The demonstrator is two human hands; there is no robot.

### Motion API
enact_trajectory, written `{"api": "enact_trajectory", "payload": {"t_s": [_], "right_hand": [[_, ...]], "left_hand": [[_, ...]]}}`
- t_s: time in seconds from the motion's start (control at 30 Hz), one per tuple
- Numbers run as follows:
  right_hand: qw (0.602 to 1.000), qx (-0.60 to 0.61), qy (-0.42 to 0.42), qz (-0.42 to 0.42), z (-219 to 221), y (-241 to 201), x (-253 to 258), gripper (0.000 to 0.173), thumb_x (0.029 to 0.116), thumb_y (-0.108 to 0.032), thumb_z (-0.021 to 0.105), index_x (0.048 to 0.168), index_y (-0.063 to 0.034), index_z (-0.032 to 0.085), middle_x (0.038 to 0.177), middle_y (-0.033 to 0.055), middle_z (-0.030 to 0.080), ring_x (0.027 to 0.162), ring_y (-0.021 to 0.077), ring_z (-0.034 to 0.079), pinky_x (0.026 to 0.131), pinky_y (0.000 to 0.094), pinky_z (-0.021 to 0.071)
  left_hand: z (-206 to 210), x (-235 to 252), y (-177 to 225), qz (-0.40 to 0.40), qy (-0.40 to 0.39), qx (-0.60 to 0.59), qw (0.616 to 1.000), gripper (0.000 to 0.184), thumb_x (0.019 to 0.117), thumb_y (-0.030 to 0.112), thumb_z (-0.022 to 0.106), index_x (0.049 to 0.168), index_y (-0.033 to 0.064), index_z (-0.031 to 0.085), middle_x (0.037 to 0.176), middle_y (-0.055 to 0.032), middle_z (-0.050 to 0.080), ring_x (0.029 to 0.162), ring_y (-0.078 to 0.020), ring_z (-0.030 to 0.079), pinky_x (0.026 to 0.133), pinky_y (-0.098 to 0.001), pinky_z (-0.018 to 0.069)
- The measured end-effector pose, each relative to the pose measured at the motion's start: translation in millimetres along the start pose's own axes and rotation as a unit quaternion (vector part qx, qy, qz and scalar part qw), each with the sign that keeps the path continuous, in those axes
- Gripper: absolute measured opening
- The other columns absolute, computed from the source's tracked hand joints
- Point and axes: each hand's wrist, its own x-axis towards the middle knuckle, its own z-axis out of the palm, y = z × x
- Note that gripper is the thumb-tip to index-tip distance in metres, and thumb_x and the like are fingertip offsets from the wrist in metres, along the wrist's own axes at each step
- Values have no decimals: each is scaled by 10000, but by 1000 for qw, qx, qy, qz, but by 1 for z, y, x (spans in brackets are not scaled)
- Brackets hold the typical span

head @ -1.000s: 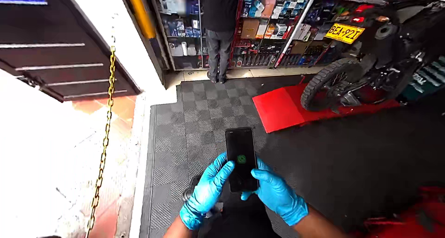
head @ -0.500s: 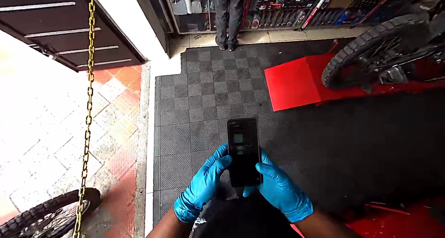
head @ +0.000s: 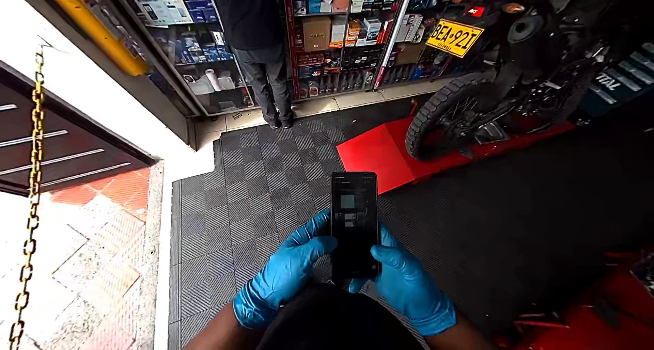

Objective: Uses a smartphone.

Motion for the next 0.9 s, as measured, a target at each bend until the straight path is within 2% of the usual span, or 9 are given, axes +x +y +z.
{"api": "enact_trajectory", "payload": {"t_s": [0.1, 0.17, 0.27, 0.33, 0.47, 0.6, 0.73, 0.9], "right_hand": [[1000, 7, 16, 0, -14, -15, 22, 497, 966, -191, 548, 1450, -175, 437, 1252, 182, 633, 1034, 325, 692, 704, 454, 622], [999, 9, 34, 1, -22, -25, 40, 484, 976, -196, 503, 1452, -159, 423, 1264, 181, 629, 1046, 333, 689, 708, 464, 623], [999, 0, 43, -12, -40, -42, 74, 486, 984, -214, 499, 1454, -149, 395, 1284, 169, 622, 1088, 338, 677, 756, 485, 619], [998, -15, 57, -23, -50, -56, 100, 497, 985, -213, 517, 1457, -130, 384, 1292, 165, 614, 1105, 334, 669, 789, 490, 616], [994, -31, 93, -45, -64, -91, 161, 538, 983, -227, 532, 1473, -123, 337, 1296, 164, 612, 1103, 337, 671, 780, 495, 619], [992, -10, 112, -57, -74, -121, 222, 467, 996, -249, 530, 1426, -121, 400, 1259, 176, 632, 1069, 338, 685, 755, 487, 621], [987, -30, 137, -75, -78, -146, 267, 496, 992, -266, 519, 1458, -143, 400, 1298, 162, 615, 1098, 337, 671, 772, 497, 619], [984, -27, 161, -77, -99, -172, 299, 509, 991, -278, 528, 1474, -180, 406, 1292, 160, 623, 1092, 336, 676, 793, 493, 618]], "left_hand": [[-11, 35, 1, -11, -8, 0, 1000, 436, 990, 138, 441, 1391, 91, 605, 1251, -125, 671, 1123, -199, 650, 992, -379, 526], [-20, 63, 1, -14, -2, 3, 1000, 404, 991, 131, 443, 1336, 63, 641, 1216, -136, 685, 1100, -206, 662, 981, -390, 535], [-33, 112, 6, -17, 0, 9, 1000, 374, 1001, 94, 448, 1309, 42, 654, 1199, -124, 701, 1102, -191, 670, 994, -377, 536], [-39, 150, 14, -34, 20, 21, 999, 338, 990, 67, 466, 1255, 44, 675, 1134, -102, 723, 1050, -168, 687, 958, -353, 554], [-60, 227, 37, -63, 19, 36, 997, 300, 961, 62, 550, 1229, 42, 683, 1076, -96, 738, 995, -170, 706, 901, -343, 582], [-92, 294, 67, -92, -48, 2, 995, 356, 938, 69, 680, 1291, 30, 649, 1110, -138, 734, 1022, -219, 715, 925, -370, 591], [-121, 353, 90, -91, -101, 37, 990, 327, 985, 114, 614, 1302, 62, 671, 1132, -113, 731, 1043, -197, 701, 945, -358, 572], [-127, 406, 98, -114, -95, 73, 986, 363, 979, 114, 519, 1300, 104, 687, 1131, -74, 736, 1034, -159, 695, 931, -339, 564]]}}
